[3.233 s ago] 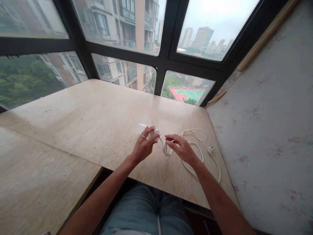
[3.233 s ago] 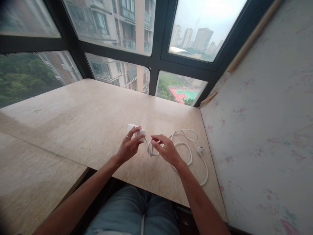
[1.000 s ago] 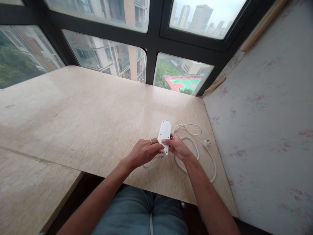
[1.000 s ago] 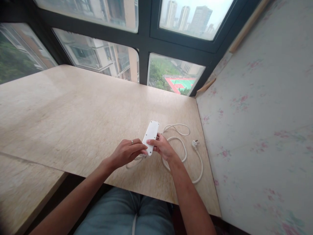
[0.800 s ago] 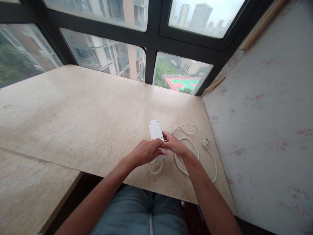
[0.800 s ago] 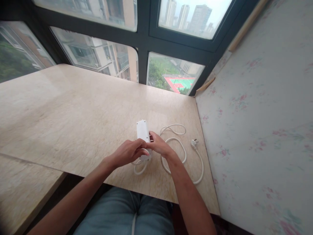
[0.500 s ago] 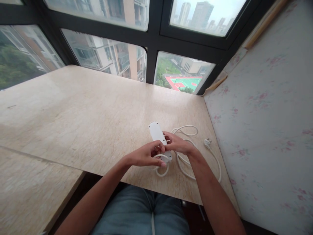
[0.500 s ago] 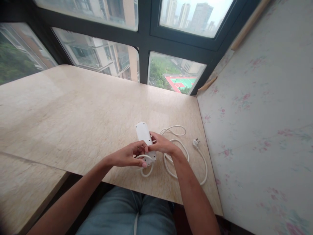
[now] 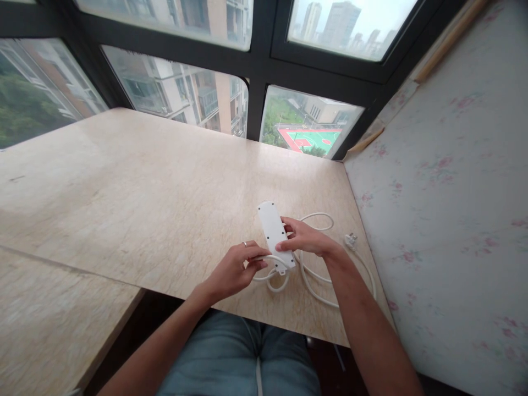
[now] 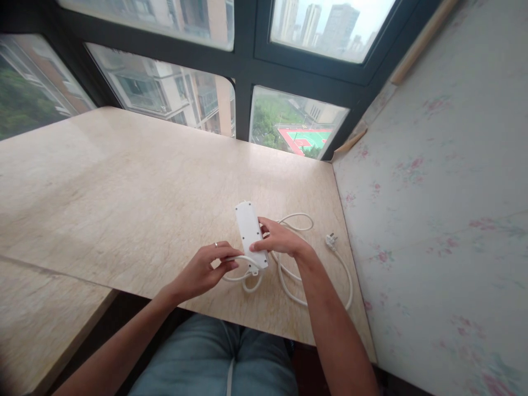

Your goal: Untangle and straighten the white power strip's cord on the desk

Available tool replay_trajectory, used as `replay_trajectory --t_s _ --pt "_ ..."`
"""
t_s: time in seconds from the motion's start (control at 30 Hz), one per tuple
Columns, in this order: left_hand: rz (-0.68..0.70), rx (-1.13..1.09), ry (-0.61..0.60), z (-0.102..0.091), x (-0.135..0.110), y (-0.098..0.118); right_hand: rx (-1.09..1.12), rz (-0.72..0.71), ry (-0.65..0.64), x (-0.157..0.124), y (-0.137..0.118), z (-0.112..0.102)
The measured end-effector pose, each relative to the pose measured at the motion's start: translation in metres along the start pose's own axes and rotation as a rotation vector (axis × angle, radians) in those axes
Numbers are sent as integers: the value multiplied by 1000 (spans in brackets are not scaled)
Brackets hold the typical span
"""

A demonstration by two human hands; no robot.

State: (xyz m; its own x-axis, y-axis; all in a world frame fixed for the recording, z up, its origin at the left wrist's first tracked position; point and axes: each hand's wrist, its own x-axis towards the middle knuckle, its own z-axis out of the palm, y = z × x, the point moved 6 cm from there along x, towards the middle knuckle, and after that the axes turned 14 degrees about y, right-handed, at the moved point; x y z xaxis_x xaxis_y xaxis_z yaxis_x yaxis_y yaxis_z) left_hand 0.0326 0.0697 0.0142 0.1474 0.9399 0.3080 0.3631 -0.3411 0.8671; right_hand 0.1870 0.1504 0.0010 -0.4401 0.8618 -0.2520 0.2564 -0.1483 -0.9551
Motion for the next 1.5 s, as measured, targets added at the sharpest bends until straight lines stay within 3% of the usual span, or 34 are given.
replay_trajectory --t_s 0.1,0.23,0.33,0.43,0.6,0.7,0.8,0.97,1.07,1.13,1.3,1.4,1.5 --pt "148 51 144 2 5 9 102 74 42 3 8 5" --pt "299 111 143 9 20 19 355 179 65 6 18 23" --pt "330 159 180 7 30 19 511 229 42 3 25 34" --pt "292 132 262 1 34 13 573 253 0 -2 31 39" --pt "120 84 204 7 34 -8 602 257 -1 -7 39 41" --pt "-7 91 225 9 34 -25 650 226 14 -9 40 41" --pt "-78 8 279 8 34 -38 675 236 -55 -15 39 44" --pt "-142 -27 403 6 29 -47 469 56 -94 -23 21 44" --pt "-127 31 459 10 26 -45 267 -30 -47 -25 16 43" --pt "-111 66 485 15 24 -45 81 -87 85 -29 15 38" --pt "-102 122 540 26 23 -47 -453 -269 584 -60 2 28" --pt "-86 143 573 28 23 -45 -690 -287 682 -73 -2 39" --pt "-66 164 576 26 25 -42 -829 -212 698 -75 1 44"
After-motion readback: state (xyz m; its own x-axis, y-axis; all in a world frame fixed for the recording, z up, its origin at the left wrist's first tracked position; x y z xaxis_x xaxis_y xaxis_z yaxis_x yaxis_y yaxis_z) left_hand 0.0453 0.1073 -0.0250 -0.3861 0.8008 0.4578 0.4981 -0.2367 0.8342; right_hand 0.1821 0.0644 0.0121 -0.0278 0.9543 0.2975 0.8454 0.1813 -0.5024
